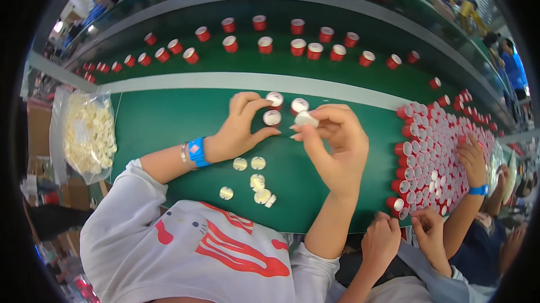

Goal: The person is manually inserting small white components into red cylindrical containers on an assembly line.

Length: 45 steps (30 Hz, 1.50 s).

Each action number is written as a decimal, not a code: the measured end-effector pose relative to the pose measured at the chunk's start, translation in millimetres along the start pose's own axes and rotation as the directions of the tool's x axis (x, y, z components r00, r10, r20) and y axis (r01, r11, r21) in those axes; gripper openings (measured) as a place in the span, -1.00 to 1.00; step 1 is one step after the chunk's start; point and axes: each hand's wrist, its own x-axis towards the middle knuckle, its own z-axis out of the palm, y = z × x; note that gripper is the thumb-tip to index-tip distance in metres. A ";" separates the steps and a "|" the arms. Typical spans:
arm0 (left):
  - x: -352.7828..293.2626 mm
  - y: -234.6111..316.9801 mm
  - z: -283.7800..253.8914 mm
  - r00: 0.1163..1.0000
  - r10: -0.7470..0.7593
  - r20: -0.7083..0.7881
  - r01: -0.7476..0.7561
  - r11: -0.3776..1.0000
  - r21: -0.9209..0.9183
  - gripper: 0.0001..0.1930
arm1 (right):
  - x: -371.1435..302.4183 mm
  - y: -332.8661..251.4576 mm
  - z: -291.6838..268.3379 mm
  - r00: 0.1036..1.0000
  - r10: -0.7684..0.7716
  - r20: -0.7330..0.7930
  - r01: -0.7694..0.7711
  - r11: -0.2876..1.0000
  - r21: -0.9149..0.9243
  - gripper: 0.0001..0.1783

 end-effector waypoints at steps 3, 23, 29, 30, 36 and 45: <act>43.7 11.5 16.0 0.958 0.285 -0.042 -0.286 0.957 -0.038 -0.66 | -4.5 -0.5 -10.3 0.986 -0.146 0.085 0.135 0.984 0.120 -0.75; 167.1 69.4 78.2 0.871 0.060 0.488 0.388 0.525 -0.758 -0.57 | -3.7 -1.0 -21.7 0.953 -0.279 -0.115 0.300 0.924 0.239 -0.76; 104.7 40.4 9.0 0.865 -0.084 0.495 0.481 0.425 -0.767 -0.59 | 0.1 -4.8 -17.9 0.969 -0.106 -0.221 0.135 0.984 0.119 -0.84; 98.2 38.9 6.0 0.889 -0.054 0.455 0.411 0.533 -0.740 -0.60 | 0.7 -5.1 -19.2 0.973 -0.048 -0.225 0.082 0.987 0.142 -0.84; 75.0 31.3 9.9 0.910 0.027 0.414 0.342 0.516 -0.786 -0.50 | 0.8 -0.7 -7.8 0.978 0.036 -0.206 -0.002 0.986 0.165 -0.83; 76.5 33.0 2.5 0.918 0.109 0.380 0.200 0.703 -0.683 -0.53 | -31.5 -20.3 8.2 0.891 -0.452 0.034 0.354 0.648 -0.674 -0.71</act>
